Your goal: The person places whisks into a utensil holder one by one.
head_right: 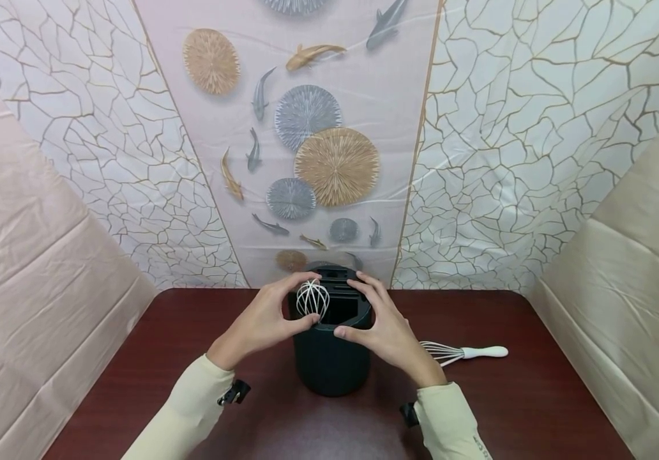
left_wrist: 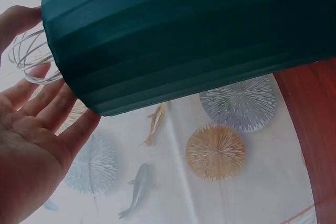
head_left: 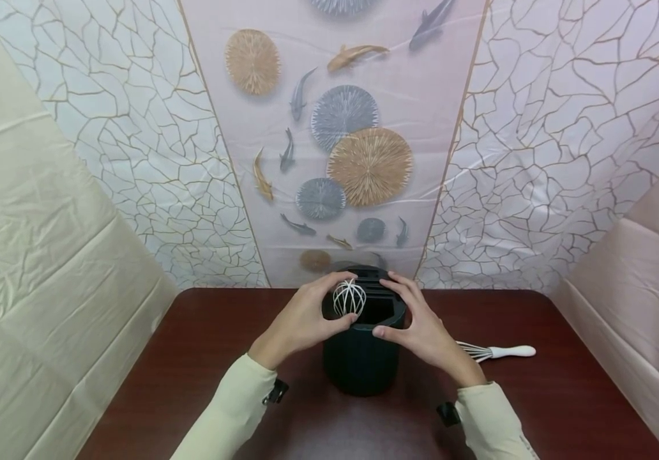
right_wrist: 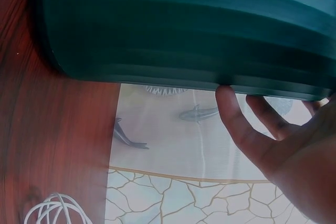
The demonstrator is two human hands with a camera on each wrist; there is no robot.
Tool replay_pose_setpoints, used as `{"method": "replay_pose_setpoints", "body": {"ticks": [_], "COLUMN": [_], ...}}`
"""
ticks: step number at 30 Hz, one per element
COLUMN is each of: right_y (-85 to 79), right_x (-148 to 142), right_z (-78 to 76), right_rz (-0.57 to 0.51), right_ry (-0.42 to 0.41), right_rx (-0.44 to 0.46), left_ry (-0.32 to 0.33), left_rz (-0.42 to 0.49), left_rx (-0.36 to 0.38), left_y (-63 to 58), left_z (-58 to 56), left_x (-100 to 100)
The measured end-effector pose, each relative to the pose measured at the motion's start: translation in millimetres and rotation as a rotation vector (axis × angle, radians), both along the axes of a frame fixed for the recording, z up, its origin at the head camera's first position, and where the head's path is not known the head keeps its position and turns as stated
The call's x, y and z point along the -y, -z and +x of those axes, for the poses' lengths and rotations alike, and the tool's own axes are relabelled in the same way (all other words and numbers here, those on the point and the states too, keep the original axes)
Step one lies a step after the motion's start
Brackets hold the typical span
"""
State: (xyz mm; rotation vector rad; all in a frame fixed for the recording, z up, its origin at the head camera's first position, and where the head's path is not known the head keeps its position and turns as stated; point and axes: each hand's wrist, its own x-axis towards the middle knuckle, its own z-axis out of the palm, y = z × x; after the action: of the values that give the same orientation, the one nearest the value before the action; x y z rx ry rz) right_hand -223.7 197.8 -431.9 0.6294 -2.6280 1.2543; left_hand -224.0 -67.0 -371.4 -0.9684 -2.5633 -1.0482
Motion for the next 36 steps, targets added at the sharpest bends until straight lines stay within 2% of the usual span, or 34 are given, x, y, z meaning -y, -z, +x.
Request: {"method": "replay_pose_setpoints", "body": {"ticks": [6, 10, 14, 17, 20, 27, 36], "right_y": [-0.4, -0.7, -0.7, -0.5, -0.5, -0.7, 0.1], "right_x": [-0.6, -2.4, -4.4, -5.2, -5.9, -7.7, -7.6], "right_z": [-1.7, -2.9, -4.9, -6.3, -7.7, -8.9, -9.0], "right_rz": [-0.003, -0.013, -0.026, -0.036, -0.040, -0.024, -0.027], "right_ry": [-0.006, -0.022, -0.055, -0.079, -0.091, -0.098, -0.106], "right_rx": [-0.003, 0.006, 0.019, 0.024, 0.020, 0.006, 0.007], "left_ry": [0.004, -0.003, -0.022, -0.047, -0.071, -0.099, -0.115], "left_rz": [-0.031, -0.020, -0.019, -0.036, -0.046, -0.002, 0.011], "left_rx": [-0.024, -0.044, -0.047, -0.058, -0.058, 0.033, 0.055], "left_y": [-3.7, -7.9, -6.7, 0.5, 12.7, 40.1, 54.5], "left_z": [-0.1, -0.6, -1.6, -3.9, -7.9, -14.1, -17.3], "left_x": [2.8, 6.1, 11.1, 14.2, 15.3, 10.1, 3.1]}}
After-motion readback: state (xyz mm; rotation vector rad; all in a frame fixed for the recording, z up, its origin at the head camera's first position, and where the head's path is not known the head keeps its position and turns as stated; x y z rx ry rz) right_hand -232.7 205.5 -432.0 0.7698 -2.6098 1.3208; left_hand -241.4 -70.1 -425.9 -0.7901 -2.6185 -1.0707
